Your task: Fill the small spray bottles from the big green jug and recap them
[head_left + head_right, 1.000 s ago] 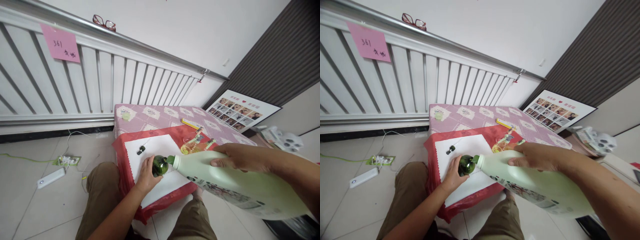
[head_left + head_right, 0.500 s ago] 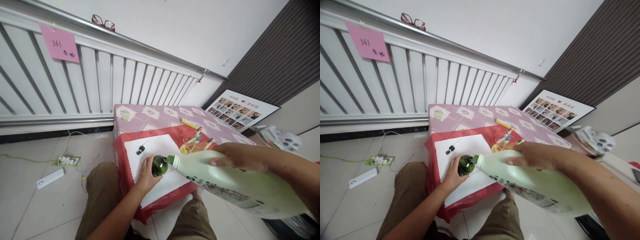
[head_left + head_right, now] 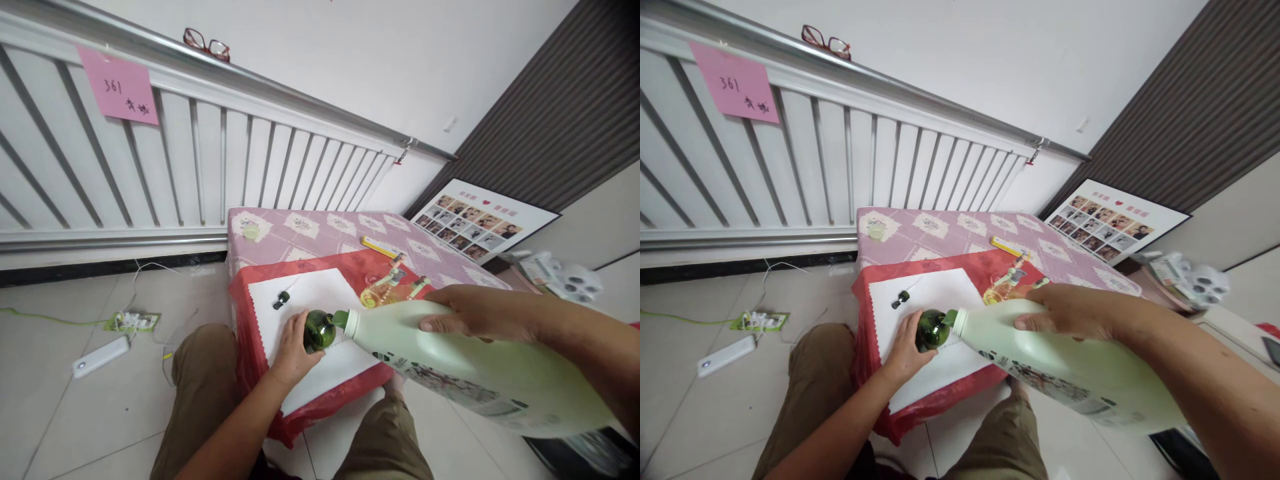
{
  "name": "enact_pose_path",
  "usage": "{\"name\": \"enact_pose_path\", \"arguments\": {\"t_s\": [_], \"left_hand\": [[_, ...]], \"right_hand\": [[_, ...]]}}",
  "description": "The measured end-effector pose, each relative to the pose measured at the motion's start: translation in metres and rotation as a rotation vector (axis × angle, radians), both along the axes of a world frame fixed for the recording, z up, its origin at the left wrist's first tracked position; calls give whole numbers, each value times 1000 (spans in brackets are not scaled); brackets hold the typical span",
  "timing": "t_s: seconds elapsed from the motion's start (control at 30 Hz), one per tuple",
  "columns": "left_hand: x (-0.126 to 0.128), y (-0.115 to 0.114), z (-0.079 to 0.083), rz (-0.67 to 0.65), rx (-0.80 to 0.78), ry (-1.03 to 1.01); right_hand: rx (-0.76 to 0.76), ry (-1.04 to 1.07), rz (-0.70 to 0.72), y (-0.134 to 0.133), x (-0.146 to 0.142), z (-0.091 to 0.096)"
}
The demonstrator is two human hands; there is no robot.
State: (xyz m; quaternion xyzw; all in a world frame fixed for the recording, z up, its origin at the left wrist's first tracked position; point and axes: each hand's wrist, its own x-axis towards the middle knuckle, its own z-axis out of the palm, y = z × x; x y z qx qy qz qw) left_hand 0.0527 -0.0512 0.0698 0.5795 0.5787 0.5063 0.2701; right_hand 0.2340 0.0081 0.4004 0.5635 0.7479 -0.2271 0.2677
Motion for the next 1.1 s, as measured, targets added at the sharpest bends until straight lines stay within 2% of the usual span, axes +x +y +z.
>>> {"name": "enact_pose_path", "arguments": {"t_s": [1.1], "left_hand": [[0, -1, 0, 3, 9, 3]], "right_hand": [[-4, 20, 29, -2, -1, 3]]}}
